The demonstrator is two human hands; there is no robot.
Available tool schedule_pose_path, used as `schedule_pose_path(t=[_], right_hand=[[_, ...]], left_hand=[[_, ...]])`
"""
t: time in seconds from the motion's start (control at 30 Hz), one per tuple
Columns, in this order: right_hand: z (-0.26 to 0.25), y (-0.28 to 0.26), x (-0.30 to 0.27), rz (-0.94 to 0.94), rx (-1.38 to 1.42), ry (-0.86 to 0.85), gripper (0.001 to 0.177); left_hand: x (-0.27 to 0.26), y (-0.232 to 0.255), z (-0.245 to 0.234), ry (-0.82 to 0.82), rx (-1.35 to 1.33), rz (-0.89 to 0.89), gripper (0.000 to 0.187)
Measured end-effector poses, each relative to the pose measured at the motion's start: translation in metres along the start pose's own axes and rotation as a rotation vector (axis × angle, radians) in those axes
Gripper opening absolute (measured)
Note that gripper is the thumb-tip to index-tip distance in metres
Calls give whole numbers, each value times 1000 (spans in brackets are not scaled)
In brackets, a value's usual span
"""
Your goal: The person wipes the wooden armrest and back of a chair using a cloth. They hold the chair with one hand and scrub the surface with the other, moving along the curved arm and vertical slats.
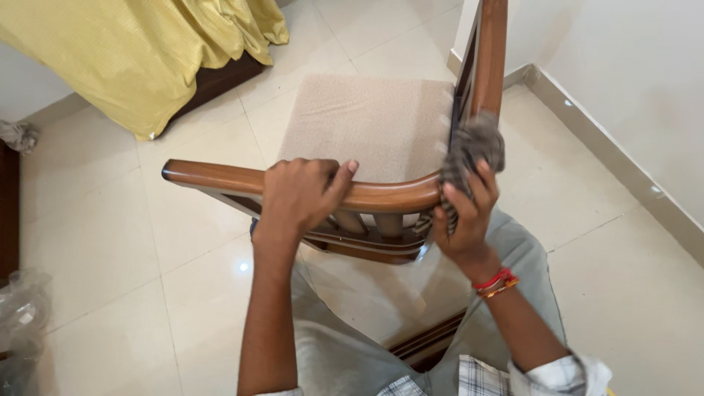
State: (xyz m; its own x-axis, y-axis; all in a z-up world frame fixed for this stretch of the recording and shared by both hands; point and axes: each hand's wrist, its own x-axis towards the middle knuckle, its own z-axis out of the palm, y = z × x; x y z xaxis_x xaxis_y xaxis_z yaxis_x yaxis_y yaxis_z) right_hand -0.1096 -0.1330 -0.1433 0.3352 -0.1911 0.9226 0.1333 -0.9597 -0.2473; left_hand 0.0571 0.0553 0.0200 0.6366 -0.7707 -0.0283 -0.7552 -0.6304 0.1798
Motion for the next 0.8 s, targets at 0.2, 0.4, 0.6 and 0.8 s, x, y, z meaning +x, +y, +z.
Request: schedule_pose_path(t=[0.2, 0.4, 0.6, 0.8], right_hand=[[29, -9, -127, 313, 67, -138, 62], [11, -31, -138, 543, 58, -262, 63], [12, -51, -96, 396, -64, -106, 60], [11, -45, -115, 237, -51, -278, 61]], left_hand=[[-7, 6, 10, 334, -38, 30, 63], [-9, 7, 8, 415, -100, 34, 56], [-11, 6, 11, 452, -74, 50, 53], [-9, 7, 10, 446, -86, 47, 52]])
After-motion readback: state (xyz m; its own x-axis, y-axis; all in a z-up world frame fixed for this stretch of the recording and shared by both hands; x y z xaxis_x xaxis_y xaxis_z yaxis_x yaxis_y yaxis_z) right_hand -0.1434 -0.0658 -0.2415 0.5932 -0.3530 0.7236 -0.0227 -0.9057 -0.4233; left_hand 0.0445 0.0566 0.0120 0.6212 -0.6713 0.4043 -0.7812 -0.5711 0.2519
